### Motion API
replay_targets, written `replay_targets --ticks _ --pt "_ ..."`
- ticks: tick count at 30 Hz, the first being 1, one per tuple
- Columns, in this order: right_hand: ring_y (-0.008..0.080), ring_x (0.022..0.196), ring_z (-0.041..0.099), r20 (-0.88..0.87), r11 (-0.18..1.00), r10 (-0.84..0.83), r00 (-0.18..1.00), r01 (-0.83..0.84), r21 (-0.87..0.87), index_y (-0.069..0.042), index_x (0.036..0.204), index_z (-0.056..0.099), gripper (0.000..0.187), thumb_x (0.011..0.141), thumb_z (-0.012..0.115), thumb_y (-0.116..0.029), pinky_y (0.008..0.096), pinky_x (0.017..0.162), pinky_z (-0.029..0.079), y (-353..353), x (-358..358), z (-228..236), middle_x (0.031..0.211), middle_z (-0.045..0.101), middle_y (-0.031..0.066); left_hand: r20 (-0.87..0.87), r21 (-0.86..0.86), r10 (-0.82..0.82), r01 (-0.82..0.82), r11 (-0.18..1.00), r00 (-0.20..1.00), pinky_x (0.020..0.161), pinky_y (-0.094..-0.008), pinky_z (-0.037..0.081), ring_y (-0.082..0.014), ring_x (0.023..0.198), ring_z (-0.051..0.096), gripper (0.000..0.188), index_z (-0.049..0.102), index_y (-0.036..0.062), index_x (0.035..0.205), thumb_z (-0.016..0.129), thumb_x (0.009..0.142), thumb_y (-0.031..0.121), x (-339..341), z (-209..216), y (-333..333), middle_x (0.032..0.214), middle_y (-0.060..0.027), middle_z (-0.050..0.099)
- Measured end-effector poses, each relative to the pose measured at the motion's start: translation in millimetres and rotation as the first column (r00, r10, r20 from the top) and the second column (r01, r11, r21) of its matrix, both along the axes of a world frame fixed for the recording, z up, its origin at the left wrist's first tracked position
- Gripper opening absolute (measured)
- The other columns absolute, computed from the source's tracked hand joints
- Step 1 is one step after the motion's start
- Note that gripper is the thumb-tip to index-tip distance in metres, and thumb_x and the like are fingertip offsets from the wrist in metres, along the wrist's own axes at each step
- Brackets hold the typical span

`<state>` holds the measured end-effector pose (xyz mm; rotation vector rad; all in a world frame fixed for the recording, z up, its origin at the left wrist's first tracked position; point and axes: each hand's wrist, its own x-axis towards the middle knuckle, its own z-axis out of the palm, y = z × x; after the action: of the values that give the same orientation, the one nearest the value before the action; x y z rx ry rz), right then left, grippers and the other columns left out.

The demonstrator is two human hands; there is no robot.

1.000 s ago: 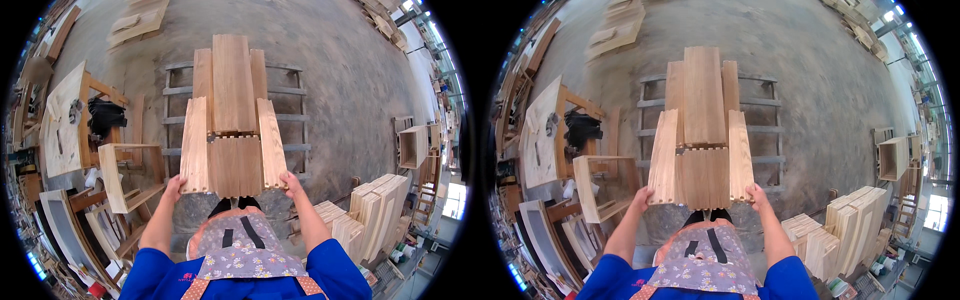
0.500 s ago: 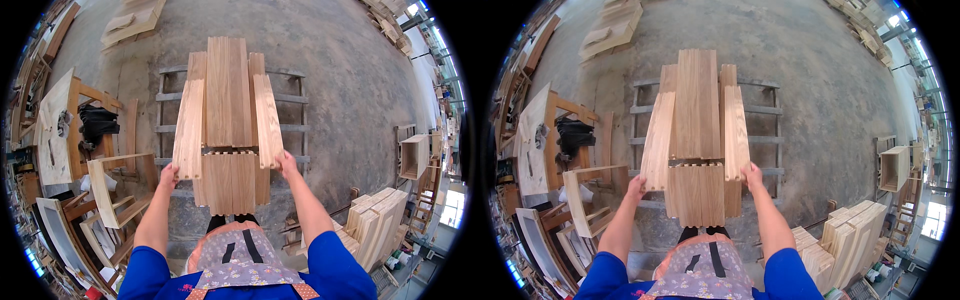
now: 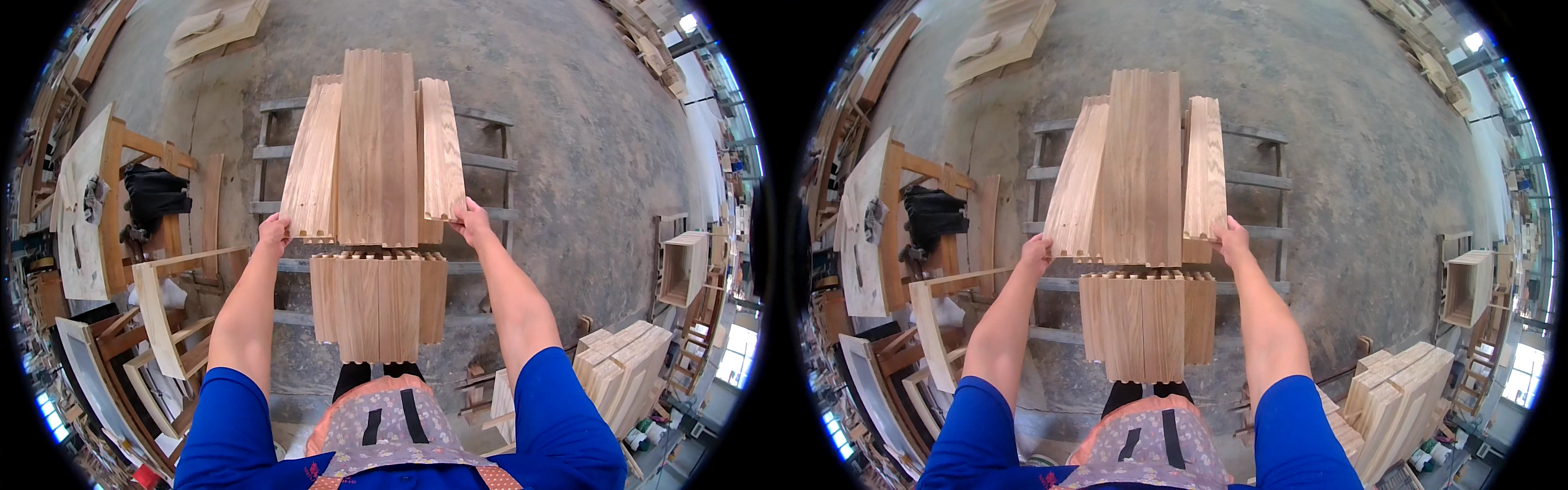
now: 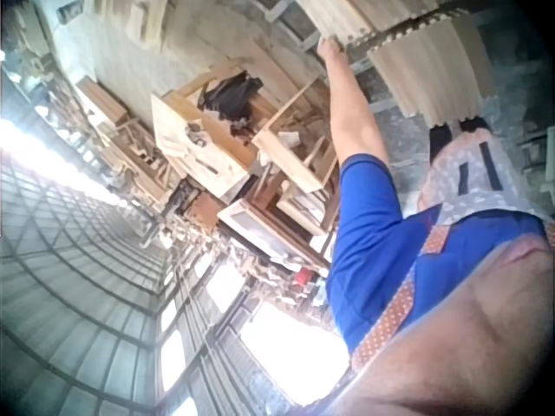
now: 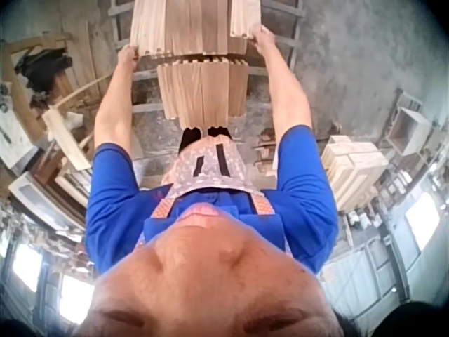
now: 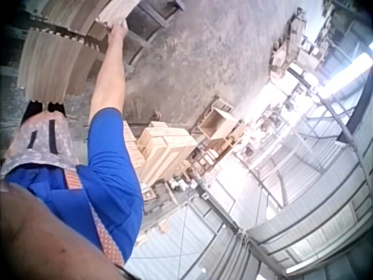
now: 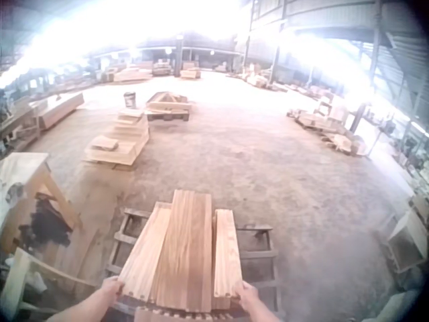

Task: The person processes wooden planks using a machine, applies glue to the joints of wooden components, and uses a chisel to refine a joint before stacking the parts on a pallet.

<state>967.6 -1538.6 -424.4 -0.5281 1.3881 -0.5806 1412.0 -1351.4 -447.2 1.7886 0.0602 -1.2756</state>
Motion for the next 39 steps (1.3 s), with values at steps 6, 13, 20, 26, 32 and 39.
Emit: replay_targets --ticks 6,13,20,26,32,39 --pt "0.0123 0.052 0.044 -0.151 0.981 0.031 0.988 -0.002 0.192 -0.017 0.138 0.037 0.056 0.091 0.062 -0.003 0.0282 0.043 0.039 58 -67 -35 0.080 0.057 0.0041 0.328 0.360 -0.296 0.171 0.917 0.897 0.092 -0.0411 0.047 -0.0274 0.106 0.060 0.049 0.055 -0.0032 0.125 0.072 0.083 0.015 -29 -4 50 0.112 -0.0141 0.065" --pt "0.0185 0.065 0.063 -0.011 0.857 0.339 0.941 -0.304 0.416 -0.013 0.094 0.059 0.006 0.095 0.053 -0.010 0.0343 0.051 0.053 269 -191 -34 0.079 0.064 0.0039 0.103 0.610 -0.735 0.541 0.579 0.670 0.083 -0.0434 0.052 -0.0337 0.095 0.067 0.022 0.073 0.0039 0.091 0.068 0.078 0.020 -104 6 358 0.097 -0.0185 0.071" --pt "0.0289 0.059 0.062 0.329 0.355 0.467 0.821 -0.515 0.780 -0.001 0.088 0.062 0.016 0.090 0.059 -0.016 0.0408 0.055 0.053 414 -397 -77 0.072 0.064 0.0155 -0.202 0.719 -0.632 0.552 0.423 0.748 0.076 -0.0426 0.055 -0.0317 0.086 0.070 0.028 0.074 0.0067 0.095 0.062 0.081 0.027 -245 101 561 0.094 -0.0172 0.072" --pt "0.0202 0.060 0.062 0.039 0.494 0.690 0.722 -0.510 0.704 -0.006 0.084 0.061 0.022 0.098 0.056 -0.022 0.0380 0.060 0.056 322 -318 -16 0.071 0.064 0.0062 -0.119 0.661 -0.493 0.440 0.608 0.862 0.076 -0.0408 0.055 -0.0298 0.085 0.071 0.031 0.074 0.0088 0.102 0.064 0.082 0.030 -334 87 589 0.096 -0.0167 0.072" --pt "0.0188 0.061 0.059 -0.030 0.539 0.775 0.632 -0.635 0.554 -0.010 0.078 0.056 0.022 0.097 0.053 -0.019 0.0371 0.058 0.054 250 -200 68 0.068 0.058 0.0029 -0.046 0.613 -0.089 0.099 0.784 0.995 0.074 -0.0411 0.055 -0.0286 0.083 0.071 0.028 0.074 0.0101 0.099 0.064 0.081 0.029 -408 96 618 0.092 -0.0160 0.072" --pt "0.0270 0.069 0.060 -0.137 0.279 0.959 0.247 -0.908 0.312 -0.006 0.082 0.061 0.021 0.092 0.055 -0.024 0.0395 0.066 0.049 262 -148 54 0.075 0.062 0.0125 0.060 0.504 0.085 -0.104 0.858 0.995 0.072 -0.0416 0.055 -0.0273 0.079 0.071 0.025 0.075 0.0116 0.095 0.063 0.080 0.028 -461 66 673 0.088 -0.0151 0.073"
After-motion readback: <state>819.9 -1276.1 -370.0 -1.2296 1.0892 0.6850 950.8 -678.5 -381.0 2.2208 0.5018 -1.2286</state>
